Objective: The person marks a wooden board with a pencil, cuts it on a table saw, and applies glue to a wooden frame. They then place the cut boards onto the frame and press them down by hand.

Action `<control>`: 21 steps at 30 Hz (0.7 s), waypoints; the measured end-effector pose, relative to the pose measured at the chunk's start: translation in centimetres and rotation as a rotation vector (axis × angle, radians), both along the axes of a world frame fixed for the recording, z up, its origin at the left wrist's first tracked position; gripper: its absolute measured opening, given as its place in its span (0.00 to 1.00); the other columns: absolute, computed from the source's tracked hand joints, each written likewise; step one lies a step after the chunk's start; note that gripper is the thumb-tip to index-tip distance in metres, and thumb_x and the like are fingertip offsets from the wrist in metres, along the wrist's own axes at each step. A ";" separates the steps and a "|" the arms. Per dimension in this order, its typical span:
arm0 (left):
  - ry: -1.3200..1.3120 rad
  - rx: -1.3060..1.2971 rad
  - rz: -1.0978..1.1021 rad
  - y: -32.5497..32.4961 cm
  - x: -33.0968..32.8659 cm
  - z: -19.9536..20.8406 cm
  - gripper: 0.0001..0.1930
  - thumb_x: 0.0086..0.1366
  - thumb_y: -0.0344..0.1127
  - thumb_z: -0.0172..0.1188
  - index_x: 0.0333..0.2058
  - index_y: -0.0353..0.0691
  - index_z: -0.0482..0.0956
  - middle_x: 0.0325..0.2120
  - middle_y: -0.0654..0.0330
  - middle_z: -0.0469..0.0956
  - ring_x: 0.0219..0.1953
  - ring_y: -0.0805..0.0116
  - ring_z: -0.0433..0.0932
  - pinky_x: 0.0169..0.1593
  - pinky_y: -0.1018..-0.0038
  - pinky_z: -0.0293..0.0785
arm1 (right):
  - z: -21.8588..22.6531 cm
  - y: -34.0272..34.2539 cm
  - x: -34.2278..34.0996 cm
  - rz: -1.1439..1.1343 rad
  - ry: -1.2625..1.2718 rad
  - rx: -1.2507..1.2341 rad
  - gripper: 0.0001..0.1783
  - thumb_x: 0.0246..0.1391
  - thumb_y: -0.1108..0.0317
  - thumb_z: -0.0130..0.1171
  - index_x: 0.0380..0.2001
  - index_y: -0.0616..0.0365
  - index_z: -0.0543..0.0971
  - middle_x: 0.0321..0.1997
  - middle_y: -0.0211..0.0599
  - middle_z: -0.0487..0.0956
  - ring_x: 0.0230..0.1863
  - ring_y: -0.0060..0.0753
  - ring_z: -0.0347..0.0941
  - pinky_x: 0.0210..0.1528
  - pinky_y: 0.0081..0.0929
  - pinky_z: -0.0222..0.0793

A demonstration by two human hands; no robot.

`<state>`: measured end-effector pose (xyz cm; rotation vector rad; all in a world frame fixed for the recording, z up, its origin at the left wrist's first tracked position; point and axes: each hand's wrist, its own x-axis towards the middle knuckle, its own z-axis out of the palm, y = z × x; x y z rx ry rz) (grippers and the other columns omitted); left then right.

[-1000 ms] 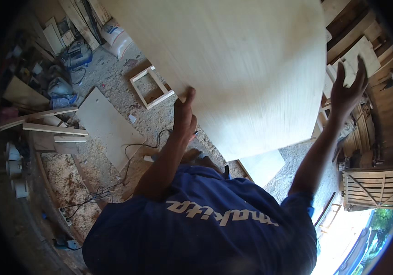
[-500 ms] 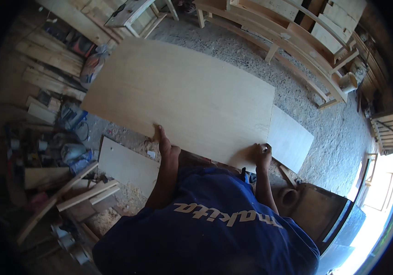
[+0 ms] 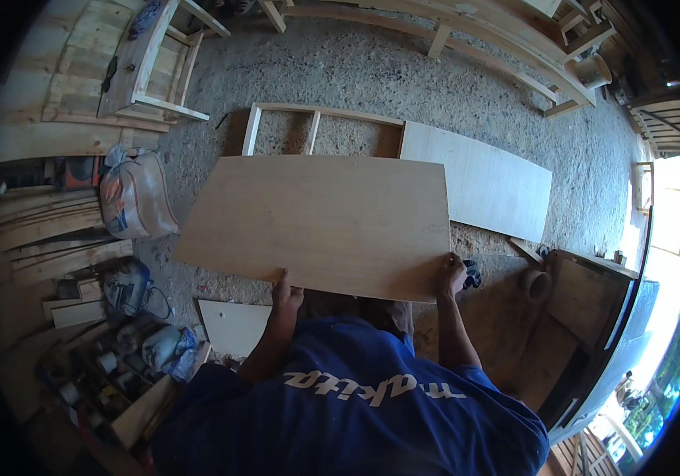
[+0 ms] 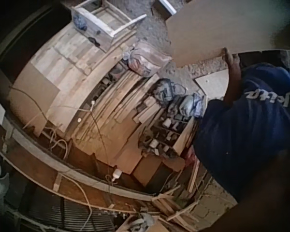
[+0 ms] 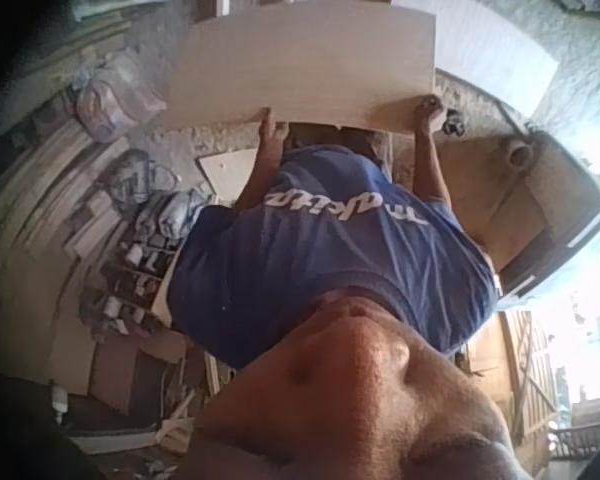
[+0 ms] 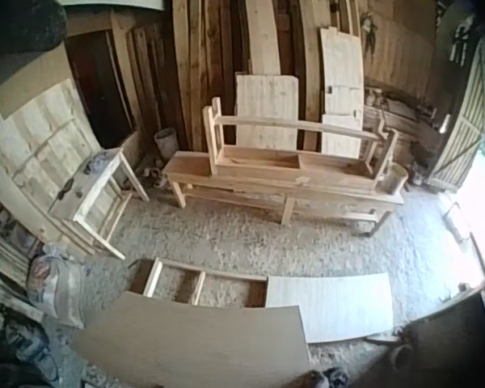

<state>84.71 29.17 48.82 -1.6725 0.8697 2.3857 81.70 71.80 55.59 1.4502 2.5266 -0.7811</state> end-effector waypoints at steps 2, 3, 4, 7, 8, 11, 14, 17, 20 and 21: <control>-0.113 -0.023 0.007 -2.0 -1.6 -0.3 0.18 0.72 0.38 0.55 0.58 0.43 0.70 0.53 0.59 0.75 0.58 0.63 0.73 0.63 0.60 0.71 | -2.4 -1.2 -1.2 -0.007 0.001 -0.004 0.17 0.60 0.54 0.53 0.44 0.47 0.85 0.40 0.49 0.84 0.43 0.55 0.81 0.44 0.47 0.75; -0.062 0.004 -0.065 -3.4 -2.7 -1.4 0.18 0.73 0.38 0.54 0.59 0.42 0.69 0.55 0.57 0.73 0.60 0.62 0.72 0.65 0.59 0.69 | -4.1 -1.8 -2.6 0.002 0.022 -0.013 0.18 0.60 0.53 0.53 0.46 0.47 0.84 0.40 0.49 0.84 0.43 0.54 0.81 0.45 0.46 0.75; -0.012 0.032 -0.139 -4.2 -3.6 -2.7 0.19 0.74 0.39 0.53 0.59 0.41 0.67 0.57 0.55 0.72 0.62 0.60 0.70 0.66 0.58 0.68 | -5.6 -2.3 -3.5 -0.009 0.022 -0.017 0.18 0.60 0.53 0.53 0.46 0.47 0.84 0.40 0.49 0.84 0.43 0.54 0.81 0.45 0.46 0.75; -0.026 -0.051 -0.311 -4.7 -9.6 -6.4 0.21 0.75 0.40 0.50 0.61 0.37 0.65 0.58 0.52 0.71 0.63 0.57 0.69 0.66 0.57 0.69 | -14.5 -3.8 -7.0 0.002 0.151 -0.062 0.18 0.61 0.54 0.56 0.44 0.55 0.84 0.30 0.47 0.84 0.33 0.42 0.82 0.38 0.37 0.73; -0.037 -0.074 -0.399 -5.3 -10.9 -9.8 0.22 0.75 0.41 0.50 0.62 0.37 0.65 0.59 0.52 0.70 0.64 0.56 0.68 0.67 0.57 0.68 | -18.6 -4.2 -8.4 -0.010 0.150 -0.060 0.18 0.61 0.54 0.56 0.44 0.55 0.84 0.30 0.47 0.84 0.33 0.42 0.82 0.38 0.37 0.73; 0.023 -0.092 -0.465 -7.4 -15.9 -24.7 0.25 0.74 0.47 0.52 0.63 0.41 0.66 0.61 0.56 0.69 0.63 0.59 0.69 0.65 0.59 0.70 | -32.2 -5.7 -13.1 -0.057 0.514 -0.137 0.19 0.62 0.60 0.58 0.50 0.63 0.81 0.37 0.46 0.85 0.40 0.37 0.82 0.47 0.30 0.74; 0.080 -0.185 -0.412 -8.9 -21.6 -37.8 0.24 0.74 0.49 0.52 0.61 0.42 0.68 0.58 0.60 0.72 0.61 0.62 0.70 0.65 0.62 0.70 | -43.6 -7.4 -18.1 -0.117 0.612 -0.346 0.18 0.62 0.65 0.58 0.51 0.66 0.80 0.41 0.46 0.85 0.43 0.29 0.80 0.48 0.27 0.73; 0.101 -0.206 -0.493 -8.5 -25.5 -47.4 0.25 0.74 0.50 0.52 0.62 0.42 0.68 0.59 0.59 0.71 0.62 0.61 0.69 0.65 0.62 0.69 | -53.9 -6.9 -20.4 -0.143 0.675 -0.379 0.17 0.62 0.69 0.58 0.51 0.66 0.80 0.43 0.43 0.85 0.44 0.27 0.79 0.48 0.24 0.73; 0.186 -0.193 -0.543 -8.4 -27.4 -55.0 0.25 0.73 0.51 0.52 0.61 0.42 0.68 0.59 0.58 0.71 0.62 0.61 0.69 0.66 0.62 0.69 | -62.0 -6.5 -21.0 -0.091 0.716 -0.301 0.16 0.61 0.73 0.58 0.52 0.66 0.79 0.43 0.41 0.85 0.45 0.26 0.79 0.49 0.24 0.73; 0.178 -0.193 -0.585 -9.1 -27.4 -56.7 0.26 0.73 0.52 0.52 0.62 0.43 0.68 0.59 0.58 0.71 0.62 0.61 0.68 0.65 0.61 0.68 | -63.7 -6.8 -21.2 -0.094 0.742 -0.301 0.16 0.61 0.73 0.58 0.52 0.66 0.79 0.43 0.41 0.85 0.45 0.26 0.79 0.49 0.24 0.73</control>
